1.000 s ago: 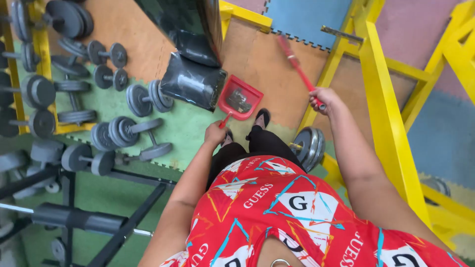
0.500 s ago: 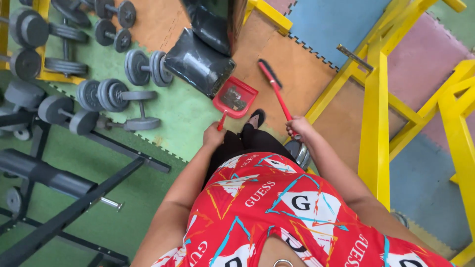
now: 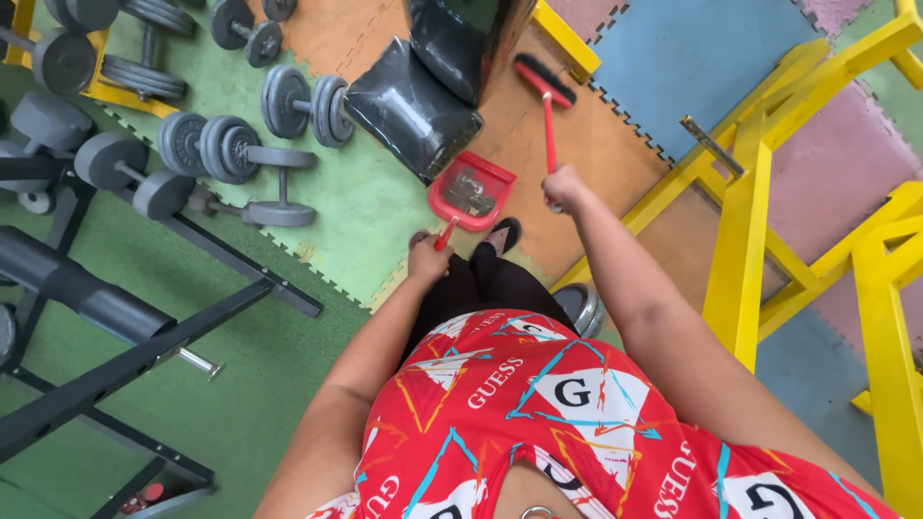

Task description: Sweeping the floor of a gym using a handheld broom and dustpan.

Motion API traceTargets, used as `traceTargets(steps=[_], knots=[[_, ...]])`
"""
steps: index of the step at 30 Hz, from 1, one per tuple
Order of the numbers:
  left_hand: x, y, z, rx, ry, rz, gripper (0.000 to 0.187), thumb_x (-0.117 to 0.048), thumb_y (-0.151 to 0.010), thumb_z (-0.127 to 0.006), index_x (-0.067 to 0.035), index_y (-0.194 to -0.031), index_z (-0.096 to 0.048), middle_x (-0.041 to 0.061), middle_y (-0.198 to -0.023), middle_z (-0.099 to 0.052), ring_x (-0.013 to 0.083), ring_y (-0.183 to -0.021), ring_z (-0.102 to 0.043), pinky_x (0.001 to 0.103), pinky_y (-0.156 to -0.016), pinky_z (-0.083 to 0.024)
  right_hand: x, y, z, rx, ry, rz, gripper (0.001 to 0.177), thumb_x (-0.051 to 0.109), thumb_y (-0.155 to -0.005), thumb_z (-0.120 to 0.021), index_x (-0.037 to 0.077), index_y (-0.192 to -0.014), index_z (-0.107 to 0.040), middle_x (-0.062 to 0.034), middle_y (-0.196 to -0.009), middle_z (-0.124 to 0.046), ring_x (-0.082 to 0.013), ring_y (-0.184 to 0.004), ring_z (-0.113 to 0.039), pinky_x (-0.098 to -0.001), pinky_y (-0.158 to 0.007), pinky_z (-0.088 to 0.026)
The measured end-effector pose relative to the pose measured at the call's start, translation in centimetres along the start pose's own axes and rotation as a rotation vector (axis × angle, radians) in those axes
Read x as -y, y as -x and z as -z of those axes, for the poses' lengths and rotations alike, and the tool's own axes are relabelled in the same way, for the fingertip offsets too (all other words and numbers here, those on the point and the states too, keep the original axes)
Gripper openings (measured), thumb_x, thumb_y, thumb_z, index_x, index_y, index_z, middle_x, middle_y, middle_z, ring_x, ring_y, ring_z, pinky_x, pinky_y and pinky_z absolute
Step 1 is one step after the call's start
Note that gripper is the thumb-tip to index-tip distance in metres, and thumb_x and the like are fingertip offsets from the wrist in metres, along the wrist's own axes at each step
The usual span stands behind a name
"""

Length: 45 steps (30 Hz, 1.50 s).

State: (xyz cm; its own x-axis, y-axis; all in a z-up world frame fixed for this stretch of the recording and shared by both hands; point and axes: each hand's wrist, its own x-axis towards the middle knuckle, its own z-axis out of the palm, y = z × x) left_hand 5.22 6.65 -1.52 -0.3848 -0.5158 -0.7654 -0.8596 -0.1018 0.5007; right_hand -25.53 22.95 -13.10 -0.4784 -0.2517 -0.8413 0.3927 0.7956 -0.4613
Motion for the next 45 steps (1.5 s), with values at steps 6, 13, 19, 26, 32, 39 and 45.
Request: traceTargets(steps=[6,13,19,26,32,39,45], knots=[[0.7,-1.6,-0.8,0.036,0.044,-0.023,0.032,-0.020,-0.086,-0.071,0.002,-0.110,-0.073,0.011,-0.068,-0.068,0.0207,-0.051,-0.067,0.036,-0.050,-0.057,-4.0,12.9,-2.2,0.158,0.341,0.106,0.032,-0.001,-0.083,-0.051,0.000,-0.116,-0.052,-0.0162,-0.065,-0.062,-0.0277,-0.049,-0.062,-0.0409,-0.041,-0.048],[-1.4,-1.9,-0.8,0.099,-0.027,0.063,0.031,-0.023,-0.088,-0.069,-0.011,-0.116,-0.072,0.004,-0.064,-0.066,0.0173,-0.049,-0.064,0.034,-0.045,-0.050,-5.4,17.7,9.6,0.340,0.394,-0.077,0.053,0.016,-0.091,-0.067,0.022,-0.143,-0.061,-0.0025,-0.071,-0.060,-0.0116,-0.050,-0.052,-0.0306,-0.045,-0.046],[-1.7,-1.9,-0.3,0.153,-0.024,0.063,0.035,-0.025,-0.089,-0.068,-0.012,-0.121,-0.072,0.004,-0.064,-0.066,0.0157,-0.048,-0.063,0.035,-0.044,-0.047,-7.2,20.4,16.8,0.259,0.011,-0.289,0.062,0.009,-0.092,-0.063,0.024,-0.151,-0.054,-0.0011,-0.067,-0.055,-0.0111,-0.047,-0.046,-0.0289,-0.041,-0.039],[-1.9,-3.2,2.3,0.270,-0.449,-0.169,0.043,-0.027,-0.087,-0.067,-0.009,-0.126,-0.067,0.016,-0.079,-0.075,0.0261,-0.066,-0.074,0.041,-0.072,-0.057,-16.2,11.9,8.8,-0.044,-0.731,-0.267,0.009,0.010,-0.097,-0.055,0.013,-0.103,-0.049,0.0020,-0.064,-0.049,-0.0080,-0.046,-0.045,-0.0256,-0.040,-0.037],[-1.0,-7.5,4.0,0.286,-0.622,-0.346,0.039,-0.031,-0.084,-0.071,-0.008,-0.115,-0.074,0.017,-0.090,-0.076,0.0305,-0.083,-0.073,0.044,-0.081,-0.056,-17.5,12.6,-11.0,-0.131,-0.265,-0.199,0.018,0.014,-0.092,-0.064,0.001,-0.104,-0.064,-0.0043,-0.062,-0.062,-0.0156,-0.048,-0.059,-0.0343,-0.041,-0.045],[-2.3,-9.3,7.0,0.447,-0.760,-0.380,0.041,-0.029,-0.087,-0.069,-0.007,-0.121,-0.069,0.017,-0.077,-0.075,0.0245,-0.061,-0.070,0.041,-0.064,-0.056,-12.4,29.2,-16.9,0.082,-0.759,-0.230,0.045,0.009,-0.093,-0.059,0.010,-0.137,-0.062,0.0044,-0.062,-0.050,-0.0066,-0.043,-0.045,-0.0244,-0.036,-0.036],[-6.0,-7.2,10.5,0.549,-0.803,-0.338,0.047,-0.022,-0.084,-0.066,-0.012,-0.130,-0.066,0.014,-0.076,-0.071,0.0237,-0.057,-0.068,0.043,-0.056,-0.055,-14.6,34.4,-15.5,-0.092,-0.815,-0.267,0.059,0.007,-0.089,-0.064,0.026,-0.145,-0.054,0.0019,-0.064,-0.056,-0.0089,-0.044,-0.047,-0.0265,-0.038,-0.036]])
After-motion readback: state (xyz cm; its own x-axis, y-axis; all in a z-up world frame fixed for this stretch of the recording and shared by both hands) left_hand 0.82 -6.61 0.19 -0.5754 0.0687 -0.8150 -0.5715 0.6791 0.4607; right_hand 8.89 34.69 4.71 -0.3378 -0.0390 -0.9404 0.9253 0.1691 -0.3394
